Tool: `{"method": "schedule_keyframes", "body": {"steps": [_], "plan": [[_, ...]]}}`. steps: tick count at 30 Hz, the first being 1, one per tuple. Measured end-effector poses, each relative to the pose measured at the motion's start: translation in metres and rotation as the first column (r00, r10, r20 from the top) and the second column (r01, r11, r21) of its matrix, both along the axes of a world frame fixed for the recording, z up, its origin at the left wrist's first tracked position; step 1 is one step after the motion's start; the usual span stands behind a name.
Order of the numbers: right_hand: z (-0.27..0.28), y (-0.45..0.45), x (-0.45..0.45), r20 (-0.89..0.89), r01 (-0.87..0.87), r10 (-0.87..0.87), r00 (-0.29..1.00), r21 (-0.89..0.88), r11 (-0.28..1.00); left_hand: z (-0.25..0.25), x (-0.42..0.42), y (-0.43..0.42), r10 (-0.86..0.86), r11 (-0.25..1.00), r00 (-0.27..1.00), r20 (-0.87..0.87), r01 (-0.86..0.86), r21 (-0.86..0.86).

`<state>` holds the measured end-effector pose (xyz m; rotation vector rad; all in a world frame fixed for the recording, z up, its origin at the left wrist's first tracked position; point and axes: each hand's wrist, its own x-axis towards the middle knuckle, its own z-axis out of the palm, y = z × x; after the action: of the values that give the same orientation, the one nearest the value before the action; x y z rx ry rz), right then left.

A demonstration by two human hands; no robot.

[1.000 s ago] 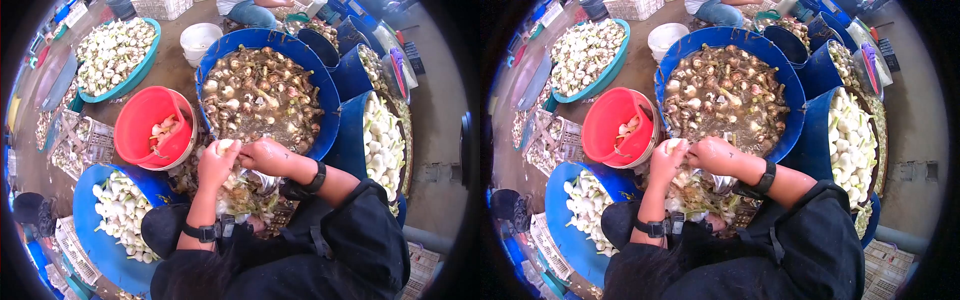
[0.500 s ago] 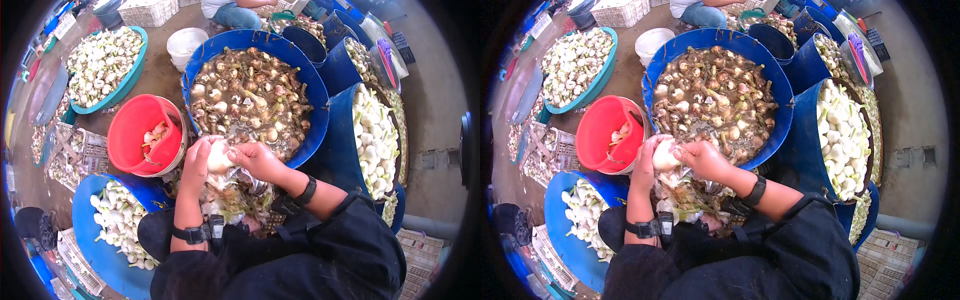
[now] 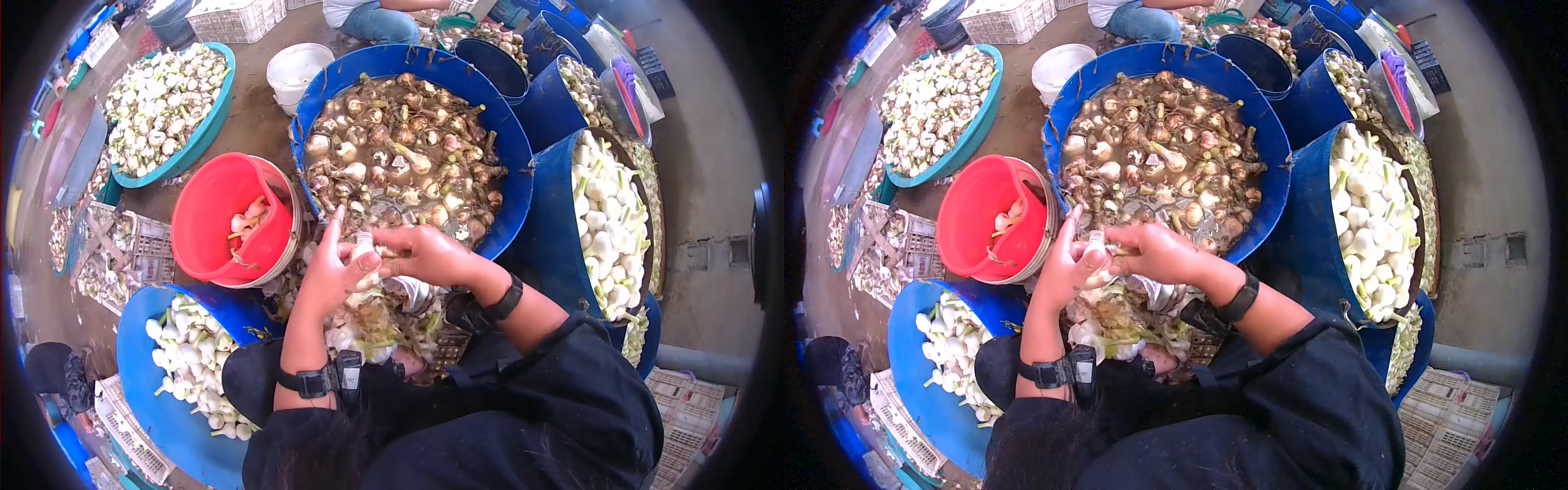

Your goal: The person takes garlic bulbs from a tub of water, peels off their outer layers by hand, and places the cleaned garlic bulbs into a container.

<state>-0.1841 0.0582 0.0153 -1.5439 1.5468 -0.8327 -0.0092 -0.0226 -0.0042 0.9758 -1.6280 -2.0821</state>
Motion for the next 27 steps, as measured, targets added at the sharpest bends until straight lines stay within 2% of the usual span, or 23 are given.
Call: {"method": "schedule_keyframes", "body": {"steps": [1, 4, 5, 6, 8, 9, 10, 11, 12, 13, 14, 15, 16, 17, 18, 19, 20, 21, 22, 24, 25, 26, 27], "plan": [[0.013, -0.002, 0.001, -0.073, -0.075, 0.081, 0.994, 0.081, 0.994, -0.002, -0.001, -0.001, 0.018, 1.000, 1.000, -0.012, -0.018, 0.023], [0.017, 0.003, 0.007, -0.160, 0.011, -0.005, 0.987, 0.031, 0.999, -0.007, -0.001, 0.000, 0.060, 0.988, 0.997, -0.057, -0.052, 0.144], [0.007, 0.006, 0.010, -0.181, 0.022, -0.052, 0.982, -0.162, 0.987, -0.007, 0.000, 0.001, 0.050, 0.989, 0.994, -0.096, -0.036, 0.146], [0.002, 0.008, 0.013, -0.182, 0.022, -0.051, 0.982, -0.162, 0.987, -0.004, -0.001, 0.001, 0.040, 0.989, 0.990, -0.134, -0.020, 0.144], [-0.003, 0.009, 0.019, -0.121, 0.277, -0.296, 0.948, -0.148, 0.949, 0.006, -0.004, 0.009, 0.064, 0.985, 0.990, -0.124, -0.043, 0.168], [-0.003, 0.005, 0.018, -0.131, 0.368, -0.368, 0.920, -0.024, 0.929, 0.010, -0.006, 0.014, 0.026, 0.983, 0.999, -0.032, -0.031, -0.179], [-0.015, 0.004, 0.014, -0.133, 0.374, -0.374, 0.918, -0.026, 0.927, 0.018, -0.009, 0.018, 0.017, 0.864, 0.998, 0.067, 0.019, -0.503], [-0.036, 0.003, 0.009, 0.088, 0.427, -0.448, 0.890, 0.189, 0.884, 0.031, -0.011, 0.024, 0.061, 0.800, 0.993, 0.103, 0.013, -0.600], [-0.038, -0.001, 0.006, 0.282, 0.411, -0.538, 0.794, 0.403, 0.818, 0.025, -0.010, 0.024, 0.054, 0.799, 0.994, 0.100, 0.017, -0.601], [-0.039, -0.002, 0.002, 0.440, 0.297, -0.564, 0.699, 0.539, 0.788, 0.015, -0.006, 0.022, -0.001, 0.610, 0.989, 0.151, 0.120, -0.783], [-0.040, 0.000, -0.001, 0.439, 0.299, -0.565, 0.699, 0.539, 0.788, 0.009, -0.004, 0.021, -0.037, 0.373, 0.976, 0.213, 0.211, -0.904], [-0.028, 0.000, 0.001, 0.551, 0.243, -0.586, 0.594, 0.572, 0.784, 0.014, -0.007, 0.020, -0.006, 0.276, 0.979, 0.203, 0.196, -0.941], [-0.021, 0.000, 0.002, 0.645, 0.180, -0.602, 0.471, 0.598, 0.781, 0.011, -0.009, 0.021, -0.004, 0.280, 0.979, 0.206, 0.199, -0.939], [-0.024, -0.001, 0.000, 0.747, 0.118, -0.542, 0.386, 0.543, 0.832, 0.005, -0.012, 0.022, 0.019, 0.535, 0.998, 0.059, 0.040, -0.844], [-0.018, -0.001, 0.003, 0.747, 0.112, -0.540, 0.387, 0.544, 0.832, 0.000, -0.014, 0.022, 0.084, 0.738, 0.993, -0.081, -0.117, -0.664], [-0.011, -0.002, 0.008, 0.835, 0.174, -0.473, 0.280, 0.441, 0.881, -0.003, -0.015, 0.019, 0.100, 0.738, 0.978, -0.181, -0.195, -0.646], [-0.004, -0.001, 0.013, 0.906, 0.249, -0.386, 0.173, 0.339, 0.907, -0.005, -0.016, 0.018, 0.102, 0.736, 0.978, -0.180, -0.196, -0.648], [0.000, 0.006, 0.016, 0.947, 0.247, -0.284, 0.151, 0.242, 0.938, -0.006, -0.019, 0.018, 0.216, 0.864, 0.910, -0.353, -0.346, -0.365], [0.000, 0.012, 0.018, 0.947, 0.244, -0.283, 0.152, 0.242, 0.939, -0.008, -0.020, 0.018, 0.370, 0.901, 0.802, -0.469, -0.433, -0.030], [-0.002, 0.028, 0.018, 0.961, 0.081, -0.116, 0.251, 0.098, 0.992, -0.010, -0.014, 0.018, 0.397, 0.906, 0.800, -0.450, -0.420, 0.052], [-0.006, 0.039, 0.017, 0.901, 0.082, -0.133, 0.412, 0.109, 0.991, -0.008, -0.011, 0.017, 0.492, 0.869, 0.746, -0.450, -0.385, 0.311], [-0.009, 0.048, 0.011, 0.904, 0.081, -0.130, 0.408, 0.106, 0.991, -0.007, -0.008, 0.015, 0.582, 0.775, 0.695, -0.422, -0.318, 0.546], [-0.012, 0.058, 0.002, 0.876, 0.022, -0.117, 0.468, 0.121, 0.992, -0.009, -0.009, 0.014, 0.660, 0.695, 0.666, -0.348, -0.365, 0.619]]}}
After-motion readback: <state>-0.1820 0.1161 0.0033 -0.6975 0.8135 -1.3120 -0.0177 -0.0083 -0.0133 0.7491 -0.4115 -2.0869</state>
